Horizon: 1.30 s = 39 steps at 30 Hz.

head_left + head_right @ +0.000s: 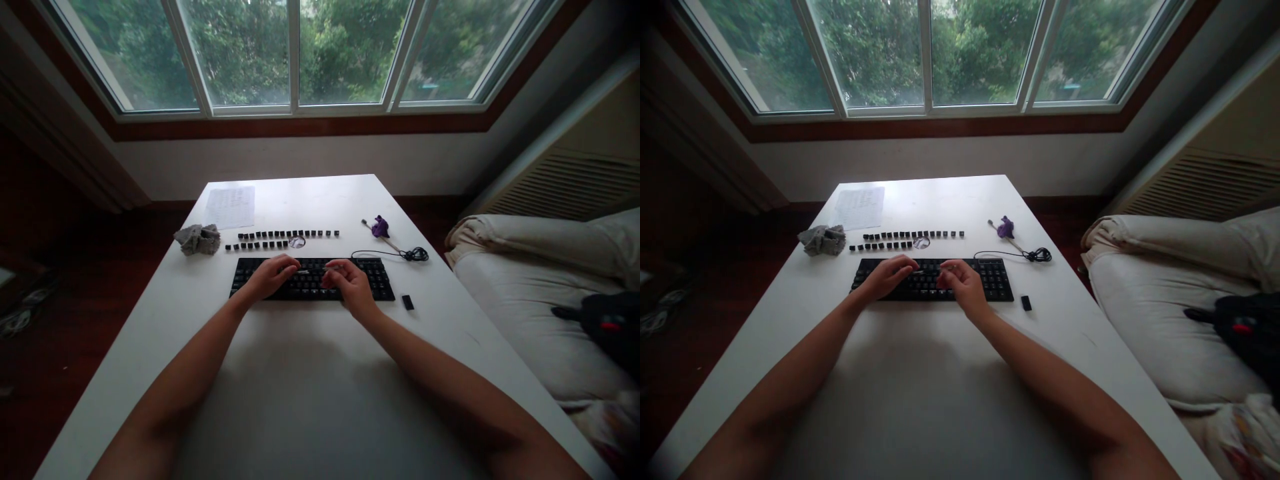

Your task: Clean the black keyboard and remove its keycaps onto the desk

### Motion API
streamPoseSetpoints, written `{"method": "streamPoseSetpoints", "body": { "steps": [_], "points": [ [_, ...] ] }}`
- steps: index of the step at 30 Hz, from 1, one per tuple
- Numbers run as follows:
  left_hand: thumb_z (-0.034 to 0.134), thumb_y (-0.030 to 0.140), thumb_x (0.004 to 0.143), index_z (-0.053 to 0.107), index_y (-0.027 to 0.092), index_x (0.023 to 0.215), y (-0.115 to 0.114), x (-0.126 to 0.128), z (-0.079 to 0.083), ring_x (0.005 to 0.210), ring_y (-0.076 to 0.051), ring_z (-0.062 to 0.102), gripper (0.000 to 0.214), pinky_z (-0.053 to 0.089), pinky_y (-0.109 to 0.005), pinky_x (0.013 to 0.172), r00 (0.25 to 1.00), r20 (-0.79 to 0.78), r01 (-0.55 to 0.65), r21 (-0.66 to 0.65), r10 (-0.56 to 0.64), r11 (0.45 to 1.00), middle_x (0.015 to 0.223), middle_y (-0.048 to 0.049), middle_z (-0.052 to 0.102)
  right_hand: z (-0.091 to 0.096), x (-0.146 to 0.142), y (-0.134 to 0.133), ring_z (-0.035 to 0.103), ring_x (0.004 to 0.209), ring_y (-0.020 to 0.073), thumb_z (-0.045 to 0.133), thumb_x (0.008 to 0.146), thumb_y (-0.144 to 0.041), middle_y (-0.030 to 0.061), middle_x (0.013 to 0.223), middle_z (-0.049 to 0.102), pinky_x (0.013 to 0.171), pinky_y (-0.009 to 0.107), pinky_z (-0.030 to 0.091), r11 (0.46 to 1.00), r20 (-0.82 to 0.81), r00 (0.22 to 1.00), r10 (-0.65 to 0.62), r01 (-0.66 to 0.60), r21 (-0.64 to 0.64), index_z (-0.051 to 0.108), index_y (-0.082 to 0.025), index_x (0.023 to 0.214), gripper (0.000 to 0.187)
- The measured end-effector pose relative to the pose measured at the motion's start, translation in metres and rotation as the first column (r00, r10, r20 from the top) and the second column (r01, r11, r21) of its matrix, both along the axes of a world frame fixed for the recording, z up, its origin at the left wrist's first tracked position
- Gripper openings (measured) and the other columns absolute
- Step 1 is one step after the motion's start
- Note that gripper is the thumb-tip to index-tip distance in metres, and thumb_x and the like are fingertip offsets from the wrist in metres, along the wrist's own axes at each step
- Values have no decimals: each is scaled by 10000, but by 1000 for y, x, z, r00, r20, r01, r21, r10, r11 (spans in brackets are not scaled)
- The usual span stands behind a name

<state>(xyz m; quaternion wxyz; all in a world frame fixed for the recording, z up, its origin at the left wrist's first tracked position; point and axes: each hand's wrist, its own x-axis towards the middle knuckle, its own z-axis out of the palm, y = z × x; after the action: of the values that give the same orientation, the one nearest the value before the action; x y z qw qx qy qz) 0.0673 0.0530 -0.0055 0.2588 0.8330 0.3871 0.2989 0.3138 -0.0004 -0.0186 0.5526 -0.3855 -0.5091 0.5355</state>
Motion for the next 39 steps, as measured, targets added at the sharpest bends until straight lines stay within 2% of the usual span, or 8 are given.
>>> {"method": "streamPoseSetpoints", "body": {
  "steps": [3, 7, 11, 15, 21, 26, 30, 39],
  "points": [
    [491, 378, 1008, 699, 207, 1052, -9, -1, -3, 914, -194, 655, 273, 494, -320, 833, 1000, 8, -21, 7, 21, 1000, 995, -62, 720, 6, 1, 10, 671, 653, 159, 715, 853, -383, 10, 759, 713, 644, 313, 566, 998, 1, 998, -60, 60, 25, 666, -201, 1004, 241],
    [455, 336, 1022, 702, 198, 1006, -7, 0, -5, 829, -179, 649, 284, 489, -309, 786, 990, 42, -134, 33, 132, 990, 889, -44, 717, 11, -7, 22, 679, 691, 168, 709, 862, -419, 23, 787, 720, 640, 305, 558, 1000, 7, 1000, 17, -18, 20, 684, -205, 1047, 284],
    [458, 345, 1021, 704, 200, 976, -8, -1, -7, 865, -188, 655, 289, 487, -313, 799, 979, 56, -201, 63, 197, 978, 911, -46, 724, 21, -20, 40, 668, 697, 167, 699, 862, -484, 33, 782, 719, 653, 301, 547, 992, 48, 992, 119, -120, 28, 690, -195, 1076, 360],
    [446, 362, 1026, 702, 213, 976, -12, -2, -12, 909, -201, 648, 300, 482, -331, 836, 973, 14, -230, 101, 230, 968, 954, -48, 726, 28, -33, 60, 633, 655, 151, 695, 857, -499, 20, 719, 695, 640, 287, 521, 990, 99, 990, 98, -107, 92, 693, -188, 967, 331],
    [430, 369, 1030, 682, 221, 967, -12, 1, -20, 941, -218, 629, 299, 470, -365, 879, 951, -97, -275, 153, 292, 949, 987, -54, 713, 13, -44, 79, 654, 682, 157, 690, 852, -420, 19, 794, 697, 631, 278, 524, 973, 274, 961, 48, -107, 205, 690, -198, 987, 260],
    [539, 321, 976, 662, 236, 1049, -14, 4, -24, 1023, -246, 591, 167, 449, -405, 938, 919, -211, -278, 250, 333, 927, 1053, -59, 676, 4, -40, 84, 709, 728, 182, 619, 894, -441, 29, 842, 716, 642, 284, 550, 973, 332, 942, -42, -37, 228, 657, -205, 987, 256],
    [568, 309, 953, 656, 239, 1106, -18, 7, -25, 1064, -266, 565, 190, 438, -429, 953, 895, -277, -263, 302, 348, 916, 1115, -83, 645, 1, -38, 85, 724, 750, 183, 610, 904, -407, 31, 886, 732, 667, 284, 545, 964, 403, 909, -110, -1, 266, 651, -218, 1016, 223],
    [548, 286, 956, 672, 229, 1086, -19, 9, -22, 1038, -269, 556, 188, 434, -430, 928, 896, -304, -230, 305, 324, 924, 1093, -95, 631, -9, -42, 86, 676, 750, 192, 587, 912, -385, 30, 858, 723, 725, 303, 517, 954, 540, 824, -173, 4, 300, 674, -224, 1040, 223]
  ]
}}
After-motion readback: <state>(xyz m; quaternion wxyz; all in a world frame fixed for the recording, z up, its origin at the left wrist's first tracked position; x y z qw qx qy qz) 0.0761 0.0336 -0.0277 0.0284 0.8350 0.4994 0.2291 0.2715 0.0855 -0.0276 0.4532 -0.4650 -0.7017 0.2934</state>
